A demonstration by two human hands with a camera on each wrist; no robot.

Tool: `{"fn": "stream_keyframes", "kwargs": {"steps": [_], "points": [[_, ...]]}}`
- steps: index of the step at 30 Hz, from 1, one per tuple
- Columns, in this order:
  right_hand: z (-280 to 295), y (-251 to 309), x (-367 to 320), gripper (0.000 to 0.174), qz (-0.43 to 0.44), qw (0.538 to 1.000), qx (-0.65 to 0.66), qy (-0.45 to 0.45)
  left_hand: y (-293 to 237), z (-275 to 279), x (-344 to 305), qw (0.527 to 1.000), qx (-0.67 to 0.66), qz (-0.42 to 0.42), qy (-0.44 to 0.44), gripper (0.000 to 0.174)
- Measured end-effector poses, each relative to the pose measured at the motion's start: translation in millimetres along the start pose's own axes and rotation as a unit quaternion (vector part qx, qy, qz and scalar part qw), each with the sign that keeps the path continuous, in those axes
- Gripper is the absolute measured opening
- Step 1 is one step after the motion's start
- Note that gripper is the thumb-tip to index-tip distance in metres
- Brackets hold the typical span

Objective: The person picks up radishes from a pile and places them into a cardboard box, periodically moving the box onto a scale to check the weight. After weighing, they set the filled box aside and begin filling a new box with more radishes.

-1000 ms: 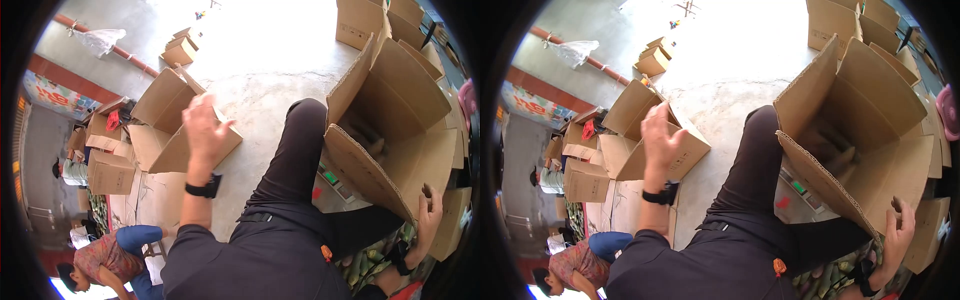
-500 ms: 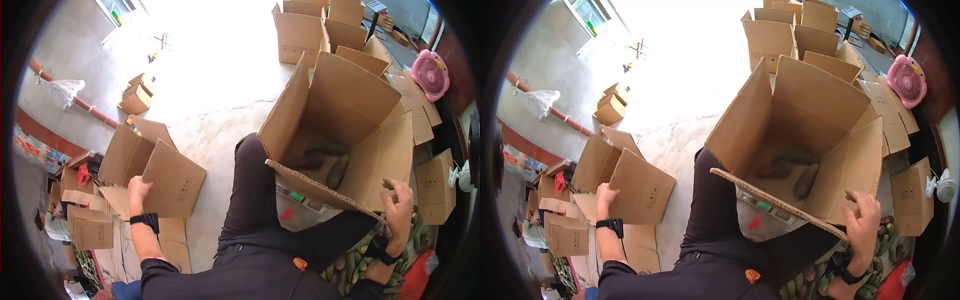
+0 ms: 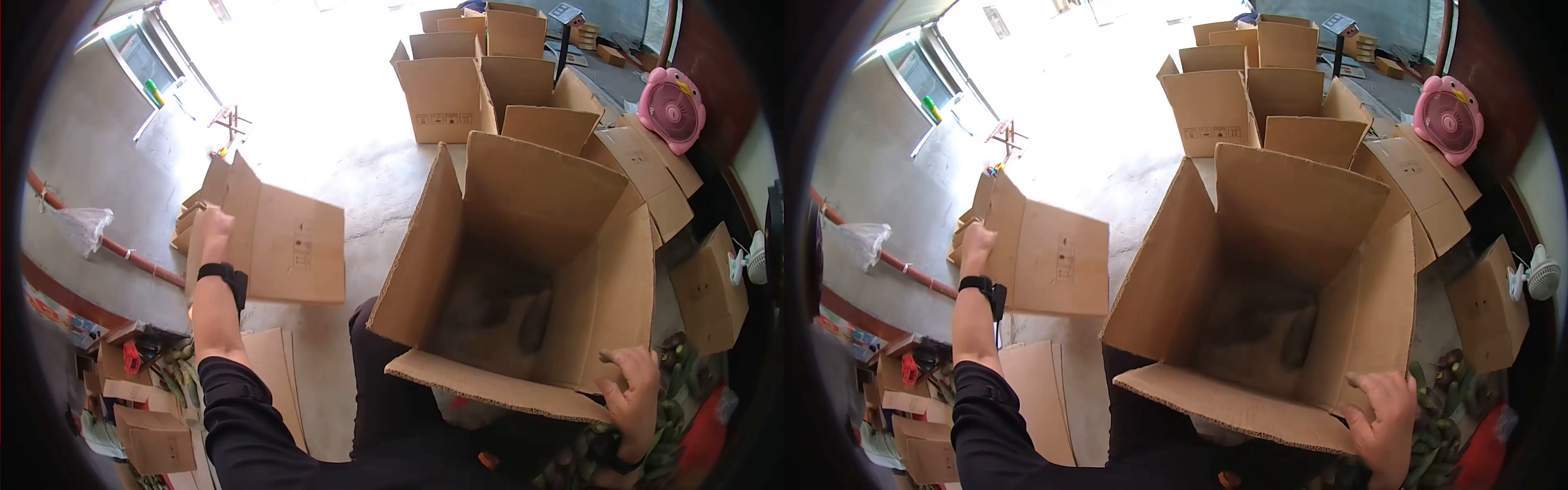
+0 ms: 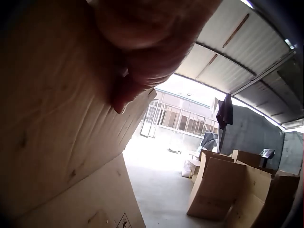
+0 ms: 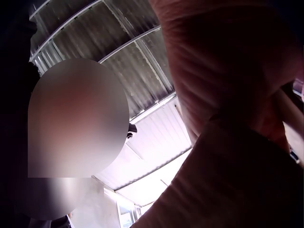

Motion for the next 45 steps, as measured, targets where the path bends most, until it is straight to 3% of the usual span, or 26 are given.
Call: {"fn": "stream_keyframes", "kwargs": {"steps": [1,3,5,9,12,16,18,20,21,25,28,30,31,32,33,34,38,40,42,44,45], "points": [[-0.3,2.8,2.0,0.034,-0.004,1.000,-0.002,-0.003,-41.9,4.5,7.5,1.000,-0.002,-0.006,0.025,0.031],[-1.3,7.6,4.3,0.033,-0.035,0.999,0.002,0.007,-95.0,-32.8,24.5,0.998,-0.020,-0.058,-0.020,0.029],[-2.2,6.4,5.9,0.034,-0.038,0.999,0.003,0.002,-188.0,-5.3,10.4,0.995,-0.036,-0.084,-0.034,0.024],[-3.7,4.7,8.2,0.035,-0.046,0.999,-0.012,-0.001,-307.3,-47.4,1.2,0.987,-0.060,-0.152,-0.007,0.021],[-7.3,2.7,8.8,0.035,-0.064,0.998,-0.021,-0.005,-373.7,-91.9,-18.2,0.964,-0.140,-0.221,-0.038,0.019],[-7.5,-2.0,8.6,0.034,-0.062,0.997,-0.027,-0.021,-421.0,-111.9,-52.8,0.940,-0.198,-0.274,0.043,0.022],[-7.1,-4.2,7.5,0.032,-0.052,0.998,-0.035,-0.017,-427.0,-112.9,-70.4,0.924,-0.208,-0.310,0.086,0.025],[-7.2,-3.0,8.4,0.032,-0.054,0.998,-0.033,-0.028,-426.1,-113.0,-77.0,0.936,-0.204,-0.284,-0.026,0.036],[-6.9,-2.9,9.2,0.031,-0.047,0.998,-0.028,-0.035,-422.4,-118.6,-73.8,0.941,-0.150,-0.296,0.056,0.051],[-4.1,-8.7,4.0,0.031,-0.035,0.998,-0.011,-0.056,-396.3,-112.1,-82.9,0.949,-0.133,-0.275,0.074,0.063],[-2.1,-13.3,-1.6,0.033,-0.047,0.998,0.006,-0.052,-369.6,-95.4,-93.9,0.940,-0.194,-0.264,0.095,0.067],[-0.3,-13.0,-1.4,0.032,-0.033,0.996,0.009,-0.084,-348.0,-90.3,-104.7,0.937,-0.197,-0.275,0.086,0.063],[1.8,-13.0,-1.6,0.030,-0.036,0.996,0.017,-0.084,-338.6,-88.2,-109.0,0.929,-0.253,-0.239,0.129,0.056],[2.3,-16.1,-3.1,0.030,-0.041,0.996,0.017,-0.083,-328.2,-87.0,-117.1,0.914,-0.307,-0.201,0.174,0.050],[1.9,-19.9,-5.6,0.030,-0.035,0.995,0.018,-0.089,-316.3,-83.1,-125.4,0.850,-0.481,-0.097,0.191,0.040],[2.5,-22.9,-7.9,0.030,-0.032,0.995,0.019,-0.097,-308.7,-65.1,-132.1,0.849,-0.479,-0.102,0.198,0.040],[4.8,-35.9,-16.9,0.028,-0.061,0.991,0.043,-0.109,-269.7,20.1,-154.9,0.751,-0.612,-0.066,0.240,0.035],[5.5,-39.7,-21.1,0.024,-0.079,0.988,0.048,-0.126,-253.4,66.0,-168.9,0.712,-0.660,0.030,0.238,0.036],[7.3,-48.3,-27.4,0.021,-0.086,0.982,0.113,-0.122,-242.4,101.6,-187.0,0.661,-0.714,-0.016,0.232,0.039],[13.0,-56.8,-42.0,0.022,-0.140,0.949,0.244,-0.141,-238.0,132.2,-211.6,0.610,-0.754,-0.104,0.220,0.048],[18.3,-59.5,-47.2,0.022,-0.151,0.929,0.299,-0.157,-233.8,141.9,-221.6,0.624,-0.738,-0.148,0.212,0.055]]}}
Point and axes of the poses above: each hand's wrist, its own x-axis towards the middle knuckle, its own z-axis out of the back of the hand, y = z × x, the point moved 3 cm from there along x, towards the middle knuckle, and after that the axes turned 13 degrees about -y, right-handed, at the moved point
